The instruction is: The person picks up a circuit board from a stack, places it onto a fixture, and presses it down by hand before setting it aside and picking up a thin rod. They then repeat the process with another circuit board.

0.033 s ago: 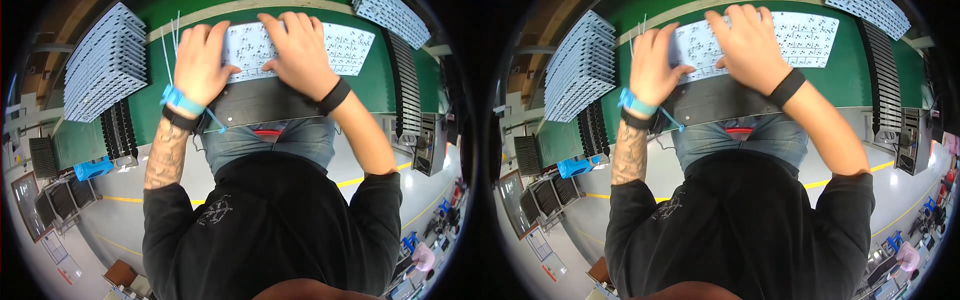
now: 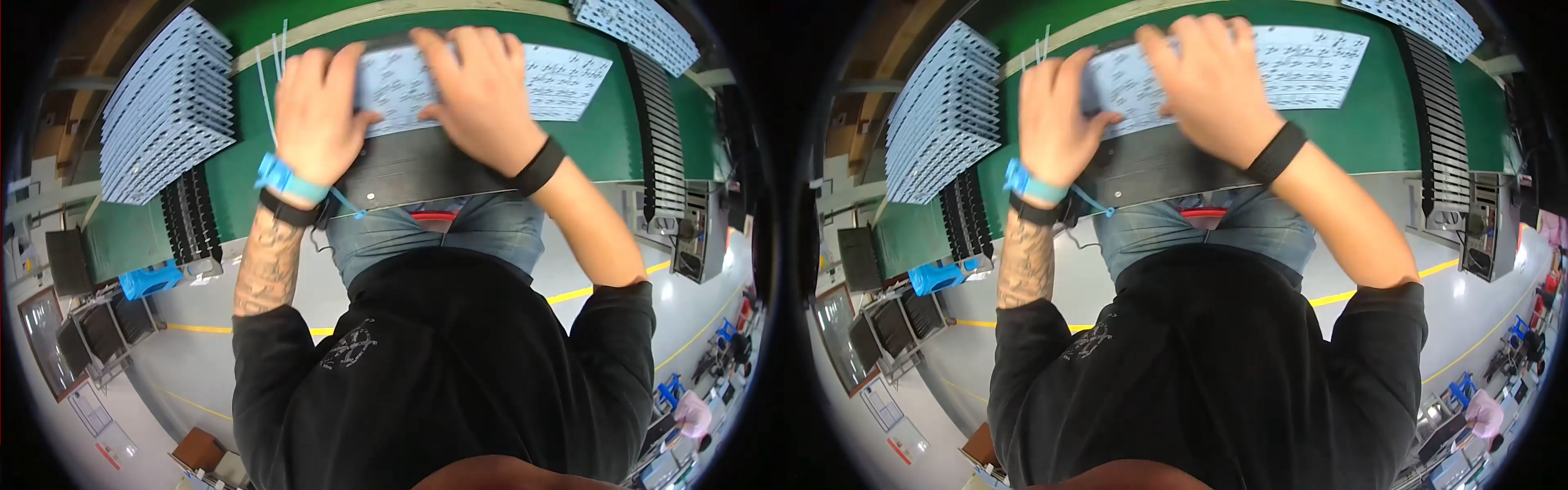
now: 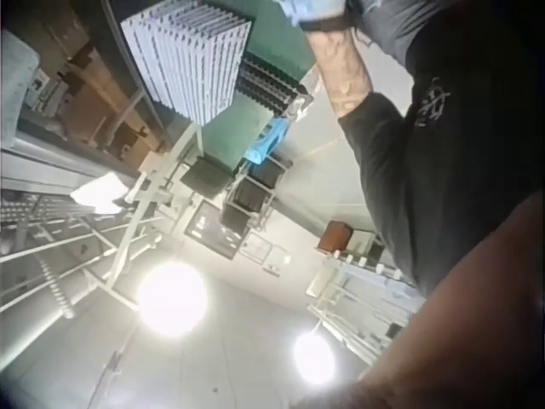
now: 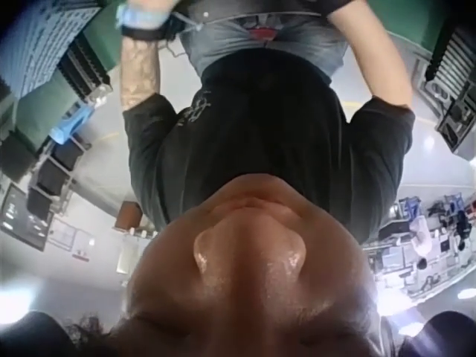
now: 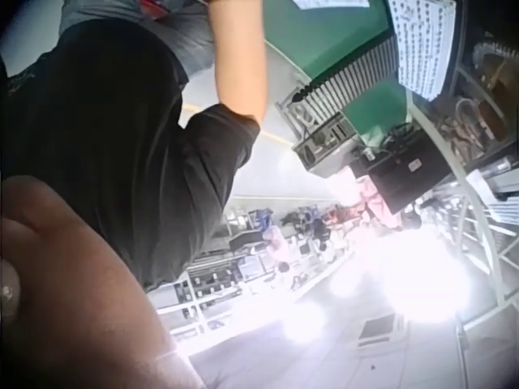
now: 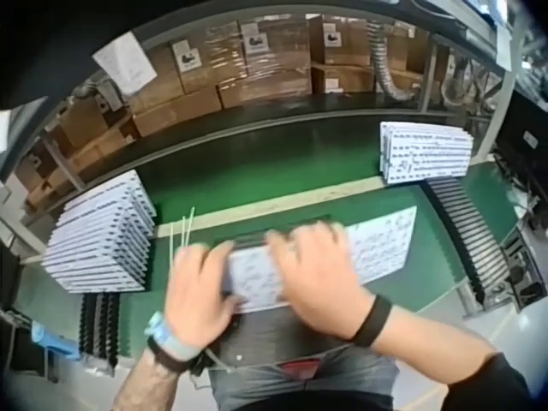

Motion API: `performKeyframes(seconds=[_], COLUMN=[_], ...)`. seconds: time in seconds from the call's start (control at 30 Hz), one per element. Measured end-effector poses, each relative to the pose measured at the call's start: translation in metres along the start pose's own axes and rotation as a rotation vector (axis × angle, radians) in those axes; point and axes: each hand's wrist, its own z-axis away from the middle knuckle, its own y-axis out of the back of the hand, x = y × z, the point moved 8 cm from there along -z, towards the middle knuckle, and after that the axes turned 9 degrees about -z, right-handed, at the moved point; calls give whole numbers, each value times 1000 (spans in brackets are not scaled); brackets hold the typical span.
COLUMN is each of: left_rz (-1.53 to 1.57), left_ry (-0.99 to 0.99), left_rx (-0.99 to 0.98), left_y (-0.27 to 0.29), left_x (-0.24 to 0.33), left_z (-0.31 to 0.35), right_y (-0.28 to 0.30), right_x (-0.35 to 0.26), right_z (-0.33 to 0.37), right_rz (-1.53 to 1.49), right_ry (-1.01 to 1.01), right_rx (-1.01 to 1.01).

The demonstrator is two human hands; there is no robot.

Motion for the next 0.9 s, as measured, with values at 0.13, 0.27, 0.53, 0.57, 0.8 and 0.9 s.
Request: performKeyframes(seconds=[0.13, 0.27, 0.53, 0.57, 0.8, 0.9], left_rz=[-113, -146, -296, -284, -264, -107], left_ry=[81, 142, 83, 68, 75, 77], left_rx=[59, 13, 51, 35, -10, -230], left_y=[29, 42, 40, 34, -6, -43], left_x=[-15, -43, 4, 12, 0, -26], left_z=[31, 49, 22, 20, 2, -9], right_y=[-5, -21, -5, 2, 10, -12], right_x=[-48, -78, -62, -54, 20, 43], right_z=[3, -4, 0, 1, 3, -14], right_rz=[-11, -20, -120, -46, 69, -105], right_ry=[109, 149, 244, 211, 131, 91], right_rx=[62, 109, 223, 181, -56, -170])
